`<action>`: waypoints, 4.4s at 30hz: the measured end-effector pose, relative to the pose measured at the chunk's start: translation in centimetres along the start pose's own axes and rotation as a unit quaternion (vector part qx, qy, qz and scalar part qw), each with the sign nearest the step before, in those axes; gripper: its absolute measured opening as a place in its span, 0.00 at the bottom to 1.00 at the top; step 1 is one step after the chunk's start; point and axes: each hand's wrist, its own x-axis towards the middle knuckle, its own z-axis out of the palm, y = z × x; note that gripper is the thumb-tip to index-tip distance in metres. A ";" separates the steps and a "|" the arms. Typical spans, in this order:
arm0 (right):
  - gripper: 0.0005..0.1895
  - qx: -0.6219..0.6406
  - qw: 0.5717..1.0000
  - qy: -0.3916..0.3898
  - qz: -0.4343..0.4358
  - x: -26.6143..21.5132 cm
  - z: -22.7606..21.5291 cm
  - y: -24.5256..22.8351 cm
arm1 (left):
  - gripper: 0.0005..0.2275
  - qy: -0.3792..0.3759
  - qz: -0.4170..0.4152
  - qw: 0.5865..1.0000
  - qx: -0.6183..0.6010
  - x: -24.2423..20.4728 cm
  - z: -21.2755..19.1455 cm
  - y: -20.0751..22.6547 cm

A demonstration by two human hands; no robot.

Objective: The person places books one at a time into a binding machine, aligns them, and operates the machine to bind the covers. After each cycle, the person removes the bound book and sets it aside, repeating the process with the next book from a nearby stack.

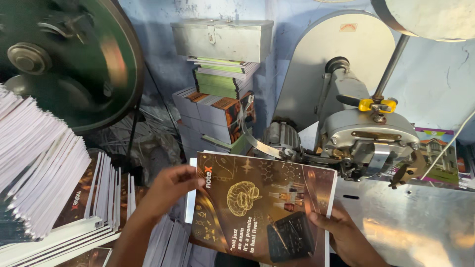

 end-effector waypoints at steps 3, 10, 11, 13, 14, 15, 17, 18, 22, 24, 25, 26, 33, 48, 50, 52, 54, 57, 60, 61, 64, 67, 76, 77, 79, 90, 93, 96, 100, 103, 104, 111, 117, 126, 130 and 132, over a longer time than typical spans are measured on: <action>0.30 0.001 0.999 -0.025 -0.024 0.0 0.1 0.0 | 0.16 -0.003 -0.067 0.996 -0.057 -1.8 0.6 -2.5; 0.26 -0.037 0.997 -0.071 0.010 0.6 0.0 0.0 | 0.15 0.050 -0.105 0.959 -0.257 -4.8 3.5 -8.7; 0.27 -0.057 0.995 -0.079 0.005 0.6 0.3 -0.1 | 0.15 0.054 -0.089 0.963 -0.249 -5.1 3.4 -10.0; 0.30 -0.079 0.993 -0.087 -0.021 0.2 0.9 -0.5 | 0.14 0.063 -0.056 0.969 -0.233 -5.5 2.8 -11.9; 0.33 -0.082 0.992 -0.088 -0.044 0.0 1.4 -0.5 | 0.14 0.078 -0.080 0.962 -0.249 -5.6 2.6 -12.3; 0.38 -0.084 0.990 -0.090 -0.067 -0.1 1.8 -0.6 | 0.15 0.092 -0.105 0.954 -0.264 -5.8 2.5 -12.3; 0.41 -0.096 0.987 -0.114 -0.061 -0.2 2.3 -0.7 | 0.16 0.117 -0.123 0.942 -0.289 -6.0 2.4 -11.6; 0.42 -0.102 0.985 -0.126 -0.057 -0.2 2.5 -0.7 | 0.17 0.126 -0.119 0.938 -0.299 -6.3 2.4 -11.1; 0.35 -0.213 0.950 -0.098 -0.205 -1.0 2.4 -0.6 | 0.21 0.151 -0.143 0.915 -0.346 -7.3 2.4 -8.5; 0.28 -0.337 0.872 -0.107 -0.339 -1.0 2.1 0.1 | 0.21 0.154 -0.153 0.923 -0.317 -7.7 2.0 -7.7; 0.24 -0.312 0.844 -0.138 -0.414 -0.7 2.1 0.4 | 0.22 0.155 -0.158 0.927 -0.303 -7.8 1.7 -7.6; 0.20 -0.285 0.809 -0.170 -0.485 -0.3 2.1 0.8 | 0.21 0.166 -0.165 0.922 -0.308 -7.9 1.4 -7.7; 0.28 -0.466 0.672 -0.232 -0.527 0.3 1.8 1.1 | 0.19 0.148 -0.128 0.943 -0.269 -7.9 -3.3 -13.0; 0.16 -0.436 0.761 -0.327 -0.353 -2.3 11.6 -4.4 | 0.26 0.263 -0.147 0.904 -0.304 -11.4 -13.0 -9.9; 0.15 -0.380 0.786 -0.334 -0.356 -1.5 13.9 -5.0 | 0.30 0.279 -0.123 0.912 -0.274 -12.1 -12.3 -6.7; 0.15 -0.326 0.802 -0.341 -0.366 -0.6 15.2 -5.0 | 0.34 0.286 -0.118 0.916 -0.255 -12.0 -11.2 -4.4; 0.15 -0.276 0.811 -0.347 -0.382 0.4 15.7 -4.5 | 0.41 0.197 -0.036 0.944 -0.263 -11.8 -11.0 -3.1; 0.15 -0.279 0.841 -0.294 -0.358 2.0 15.7 -3.5 | 0.36 0.081 0.013 0.961 -0.266 -10.8 -11.6 -2.2; 0.17 -0.159 0.920 -0.305 -0.186 3.1 14.8 -2.9 | 0.25 0.116 -0.038 0.977 -0.174 -8.3 -11.3 -2.3; 0.17 -0.178 0.910 -0.295 -0.229 3.5 14.4 -2.7 | 0.22 0.151 -0.065 0.978 -0.127 -7.5 -11.0 -2.7; 0.19 -0.210 0.903 -0.253 -0.278 5.1 13.0 -1.8 | 0.18 0.193 -0.034 0.979 -0.051 -5.0 -10.7 -5.1; 0.19 -0.189 0.940 -0.210 -0.191 7.1 11.6 -0.4 | 0.14 0.176 -0.017 0.983 -0.044 -1.0 -11.0 -8.0; 0.20 -0.212 0.966 -0.117 -0.089 11.0 8.5 1.5 | 0.15 0.184 -0.005 0.974 0.135 3.2 -7.2 -11.5; 0.20 -0.225 0.967 -0.096 -0.073 11.0 8.4 1.4 | 0.14 0.203 -0.005 0.969 0.139 3.5 -6.7 -12.2; 0.20 -0.229 0.970 -0.065 -0.056 10.9 8.3 1.5 | 0.14 0.241 -0.006 0.959 0.148 4.1 -5.8 -13.4; 0.19 -0.312 0.950 -0.026 -0.017 12.4 6.5 2.5 | 0.14 0.252 0.039 0.960 0.114 4.7 -2.9 -13.9; 0.18 -0.300 0.953 -0.030 -0.025 12.2 6.3 2.3 | 0.19 0.283 0.058 0.946 0.149 4.4 -1.8 -13.9; 0.18 -0.358 0.933 0.011 -0.043 11.4 6.7 1.4 | 0.21 0.287 0.101 0.940 0.157 4.3 -1.2 -13.8; 0.18 -0.417 0.907 0.056 -0.026 10.1 7.4 0.3 | 0.21 0.294 0.041 0.946 0.132 4.3 -0.5 -13.5; 0.19 -0.430 0.900 0.056 -0.036 9.7 7.2 -0.3 | 0.21 0.291 0.050 0.944 0.151 4.1 -0.2 -13.3; 0.19 -0.424 0.903 0.053 -0.042 9.7 7.1 -0.3 | 0.21 0.287 0.037 0.949 0.128 4.1 -0.1 -13.4; 0.19 -0.432 0.899 0.057 -0.044 9.6 6.0 -0.5 | 0.25 0.267 0.053 0.948 0.163 3.6 1.0 -11.7; 0.20 -0.423 0.902 0.077 -0.025 8.8 4.3 -1.1 | 0.30 0.208 -0.025 0.954 0.213 3.1 3.0 -8.1; 0.23 -0.428 0.892 0.142 0.003 6.4 0.4 -2.8 | 0.27 0.116 0.102 0.975 0.158 4.6 5.5 -9.5; 0.24 -0.408 0.898 0.160 0.024 5.6 -2.2 -3.6 | 0.27 0.117 0.073 0.976 0.167 4.5 8.0 -8.3; 0.24 -0.383 0.910 0.160 0.025 5.5 -3.2 -3.8 | 0.26 0.118 0.079 0.976 0.166 4.4 9.1 -7.5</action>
